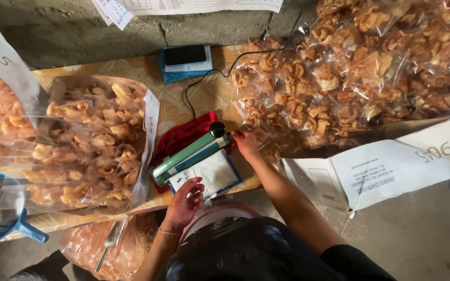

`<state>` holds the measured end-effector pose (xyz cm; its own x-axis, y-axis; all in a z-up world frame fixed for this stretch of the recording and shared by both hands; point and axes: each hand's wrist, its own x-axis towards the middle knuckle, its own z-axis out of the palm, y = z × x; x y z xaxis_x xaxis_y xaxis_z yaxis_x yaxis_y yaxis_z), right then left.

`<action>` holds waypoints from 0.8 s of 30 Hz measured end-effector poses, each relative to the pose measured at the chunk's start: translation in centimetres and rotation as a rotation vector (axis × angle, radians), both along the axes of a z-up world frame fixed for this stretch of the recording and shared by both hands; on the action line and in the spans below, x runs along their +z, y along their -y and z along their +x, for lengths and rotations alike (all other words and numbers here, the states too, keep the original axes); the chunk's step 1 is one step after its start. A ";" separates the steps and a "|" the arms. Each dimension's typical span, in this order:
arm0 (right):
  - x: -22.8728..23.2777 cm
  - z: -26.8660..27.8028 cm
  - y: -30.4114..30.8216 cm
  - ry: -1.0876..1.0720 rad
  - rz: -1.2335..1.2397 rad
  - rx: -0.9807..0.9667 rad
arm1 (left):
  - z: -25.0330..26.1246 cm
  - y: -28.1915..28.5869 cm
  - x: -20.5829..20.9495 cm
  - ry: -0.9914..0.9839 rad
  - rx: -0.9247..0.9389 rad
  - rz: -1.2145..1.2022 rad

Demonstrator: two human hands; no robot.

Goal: Manually bagging fried snacks into plastic bags and sealing them with a heat sealer

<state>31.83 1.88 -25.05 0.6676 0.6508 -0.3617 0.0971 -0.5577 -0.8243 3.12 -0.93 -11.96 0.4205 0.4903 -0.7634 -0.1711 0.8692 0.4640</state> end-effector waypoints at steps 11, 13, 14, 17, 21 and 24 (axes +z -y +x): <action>-3.2 -0.2 -1.7 -0.205 0.107 -0.149 | -0.5 0.3 0.8 -0.037 0.056 -0.011; -3.2 -0.2 -1.8 -0.207 0.123 -0.153 | -0.5 0.3 0.7 -0.034 0.061 -0.015; -3.4 -0.2 -1.8 -0.192 0.113 -0.146 | -0.6 0.3 0.6 -0.028 0.061 -0.014; -2.8 -0.5 -1.9 -0.221 0.106 -0.157 | -0.5 0.3 1.0 -0.029 0.065 -0.015; -4.2 -0.1 -2.0 -0.268 0.111 -0.157 | -0.2 0.5 1.9 -0.054 0.064 -0.017; -3.0 -0.4 -2.0 -0.248 0.115 -0.162 | -0.2 0.5 2.3 -0.062 0.065 -0.018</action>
